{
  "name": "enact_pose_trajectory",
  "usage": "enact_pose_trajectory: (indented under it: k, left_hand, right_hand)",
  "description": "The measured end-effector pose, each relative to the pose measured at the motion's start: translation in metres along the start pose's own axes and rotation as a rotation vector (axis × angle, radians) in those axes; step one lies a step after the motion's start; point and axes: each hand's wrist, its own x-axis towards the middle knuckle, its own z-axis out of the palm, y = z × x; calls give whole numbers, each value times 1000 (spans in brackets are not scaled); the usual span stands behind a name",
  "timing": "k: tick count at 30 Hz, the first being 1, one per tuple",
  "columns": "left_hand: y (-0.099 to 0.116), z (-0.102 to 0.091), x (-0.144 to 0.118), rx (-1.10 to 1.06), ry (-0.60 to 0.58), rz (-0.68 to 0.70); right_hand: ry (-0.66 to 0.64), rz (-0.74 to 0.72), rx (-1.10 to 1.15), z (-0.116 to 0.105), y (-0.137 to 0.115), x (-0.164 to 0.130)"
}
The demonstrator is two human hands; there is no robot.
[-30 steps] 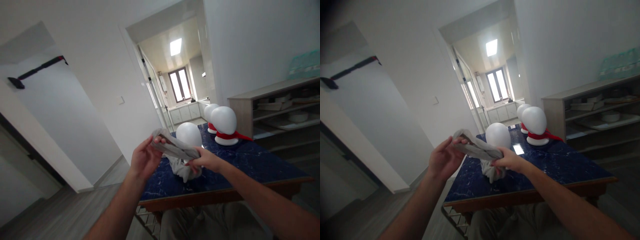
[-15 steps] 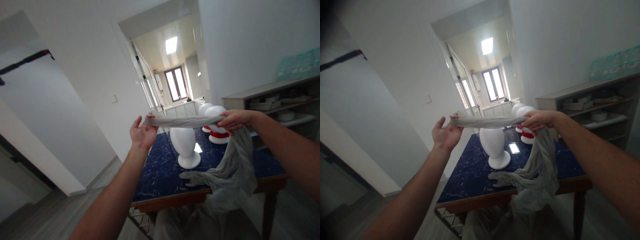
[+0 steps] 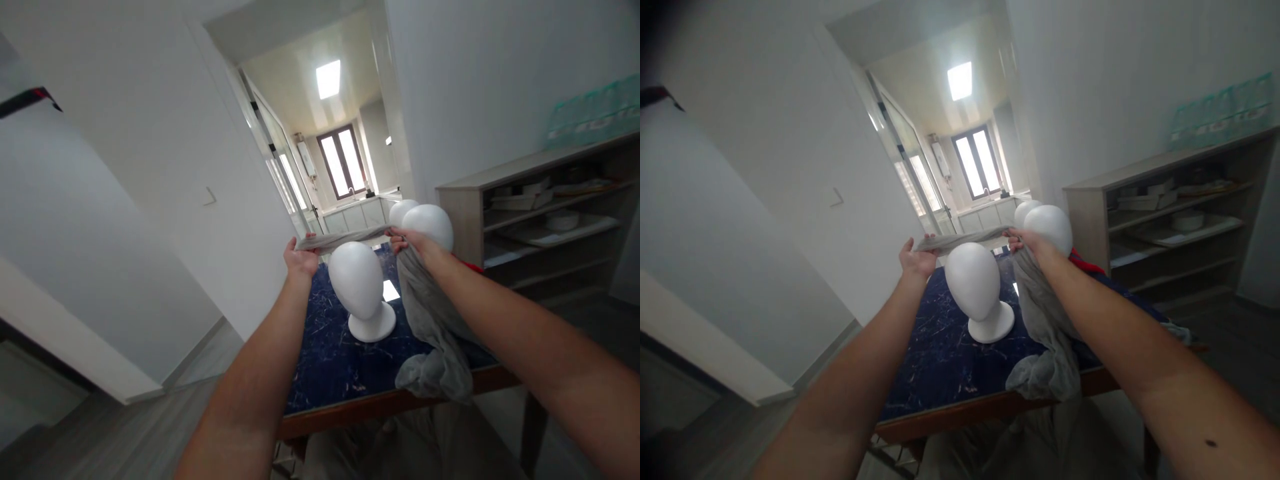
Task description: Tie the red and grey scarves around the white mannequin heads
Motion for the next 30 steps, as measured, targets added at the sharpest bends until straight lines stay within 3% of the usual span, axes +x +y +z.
enact_pose_trajectory:
  k: [4,8,11,14,17,20,25,30]
  left_hand:
    - [-23,-43,2,-26,156,-43]
    - [-41,-98,-32,-59,272,-109]
    - [-51,-131,-75,-66,248,-116]
    - [-64,-150,-119,-88,136,-145]
    - [-77,-154,-153,-30,43,-269]
    - [-87,-148,-171,67,-27,-367]
    - [-95,-135,-183,210,-170,-454]
    - [-109,-135,-185,565,-317,-404]
  right_hand:
    - [49,351,176,-3,43,12]
    - [60,563,217,-9,88,-4]
    - [76,634,249,-8,114,-22]
    - [84,658,274,-1,131,-36]
    - [93,676,275,9,141,-44]
    - [122,693,252,17,144,-46]
    - [161,687,199,22,141,-49]
    - [148,620,151,26,142,-52]
